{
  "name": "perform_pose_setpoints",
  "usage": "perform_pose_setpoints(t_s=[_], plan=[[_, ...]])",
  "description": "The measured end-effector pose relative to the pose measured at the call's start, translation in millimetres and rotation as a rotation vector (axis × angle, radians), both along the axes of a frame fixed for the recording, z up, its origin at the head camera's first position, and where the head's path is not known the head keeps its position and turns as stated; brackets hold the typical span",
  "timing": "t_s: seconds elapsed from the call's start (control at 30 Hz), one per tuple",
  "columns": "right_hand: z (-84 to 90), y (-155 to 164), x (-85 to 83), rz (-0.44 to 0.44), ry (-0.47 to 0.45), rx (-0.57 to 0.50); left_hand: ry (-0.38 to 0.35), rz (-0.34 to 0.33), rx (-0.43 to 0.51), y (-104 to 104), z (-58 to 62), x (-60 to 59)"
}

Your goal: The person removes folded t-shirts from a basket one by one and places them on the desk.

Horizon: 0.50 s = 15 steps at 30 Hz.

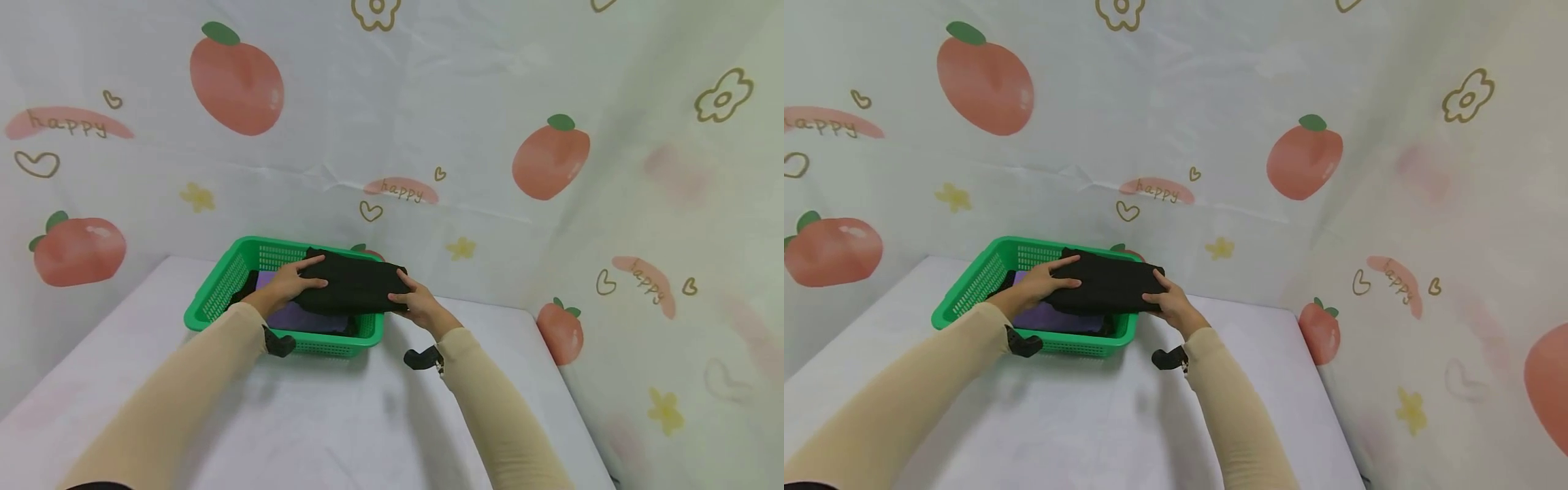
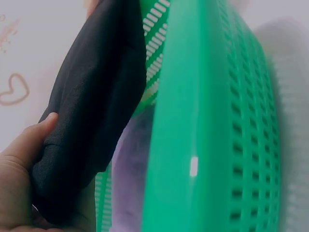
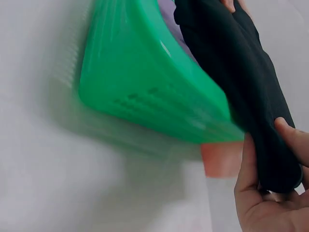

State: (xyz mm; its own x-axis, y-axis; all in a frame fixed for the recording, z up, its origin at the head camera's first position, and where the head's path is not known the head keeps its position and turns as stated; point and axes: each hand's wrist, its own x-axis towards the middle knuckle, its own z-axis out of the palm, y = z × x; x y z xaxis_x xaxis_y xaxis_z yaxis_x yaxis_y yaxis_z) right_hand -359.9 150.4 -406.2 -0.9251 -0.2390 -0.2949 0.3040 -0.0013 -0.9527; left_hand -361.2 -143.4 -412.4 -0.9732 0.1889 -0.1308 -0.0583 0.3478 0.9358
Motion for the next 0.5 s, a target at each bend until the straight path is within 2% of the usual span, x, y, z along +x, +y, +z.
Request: perform_pose_setpoints(t_s=[0.1,0.5], plan=[[-2.4,10.9,-0.2,0.001,0.001,-0.016,-0.018,0.002,0.041,10.1,-2.5,-2.7],[-2.9,40.6,-1.7,0.006,-0.024,-0.029,-0.009,-0.004,0.053,36.3,-4.5,-5.5]])
